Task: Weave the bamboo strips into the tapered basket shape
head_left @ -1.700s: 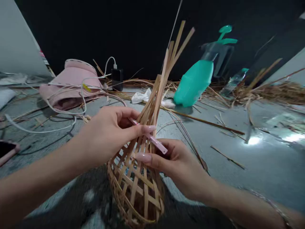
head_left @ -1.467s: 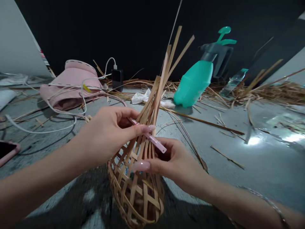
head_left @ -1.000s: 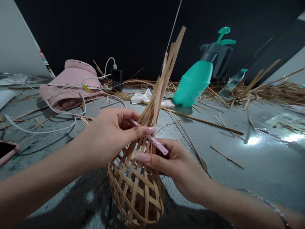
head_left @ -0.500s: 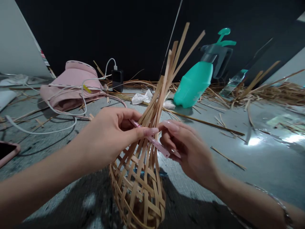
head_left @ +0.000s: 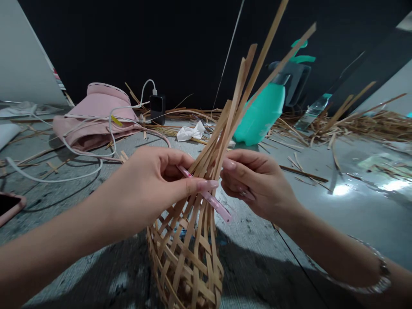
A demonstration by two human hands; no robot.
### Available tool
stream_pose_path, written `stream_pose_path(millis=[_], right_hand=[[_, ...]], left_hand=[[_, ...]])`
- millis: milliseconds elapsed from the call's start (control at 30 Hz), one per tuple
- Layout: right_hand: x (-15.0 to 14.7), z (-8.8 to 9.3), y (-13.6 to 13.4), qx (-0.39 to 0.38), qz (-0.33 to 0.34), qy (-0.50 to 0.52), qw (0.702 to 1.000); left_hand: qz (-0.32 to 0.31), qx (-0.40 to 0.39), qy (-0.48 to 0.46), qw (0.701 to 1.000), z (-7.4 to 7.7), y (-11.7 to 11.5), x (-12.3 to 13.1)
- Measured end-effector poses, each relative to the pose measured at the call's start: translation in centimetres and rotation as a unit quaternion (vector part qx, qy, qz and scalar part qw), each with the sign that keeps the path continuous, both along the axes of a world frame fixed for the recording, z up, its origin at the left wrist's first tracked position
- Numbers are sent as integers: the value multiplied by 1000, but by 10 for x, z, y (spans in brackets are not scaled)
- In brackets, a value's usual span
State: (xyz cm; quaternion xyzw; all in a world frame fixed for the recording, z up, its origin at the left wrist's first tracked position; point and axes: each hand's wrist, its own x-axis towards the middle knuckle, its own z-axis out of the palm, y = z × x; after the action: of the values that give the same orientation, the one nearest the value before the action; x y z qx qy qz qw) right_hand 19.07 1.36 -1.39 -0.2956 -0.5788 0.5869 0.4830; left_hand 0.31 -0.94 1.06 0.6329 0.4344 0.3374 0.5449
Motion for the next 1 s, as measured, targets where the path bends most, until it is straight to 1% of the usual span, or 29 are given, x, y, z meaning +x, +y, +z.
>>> stream_pose_path(millis=[133,367,567,733,1000], right_hand=[[1,0,2,12,5,-14,1000],[0,-1,3,17,-26,-31,999],[-1,2,-3,3,-53,-49,997],[-2,4,-6,0,-49,-41,998],[-4,4,-10,11,-65,-47,997]], left_hand=[[9,14,22,1000,-1,0,0],[14,8,38,999,-4,2,1],[15,-1,41,999,-6,3,1],[6,-12,28,1000,-6,3,0],[1,-41,-1,999,-2,1,3]])
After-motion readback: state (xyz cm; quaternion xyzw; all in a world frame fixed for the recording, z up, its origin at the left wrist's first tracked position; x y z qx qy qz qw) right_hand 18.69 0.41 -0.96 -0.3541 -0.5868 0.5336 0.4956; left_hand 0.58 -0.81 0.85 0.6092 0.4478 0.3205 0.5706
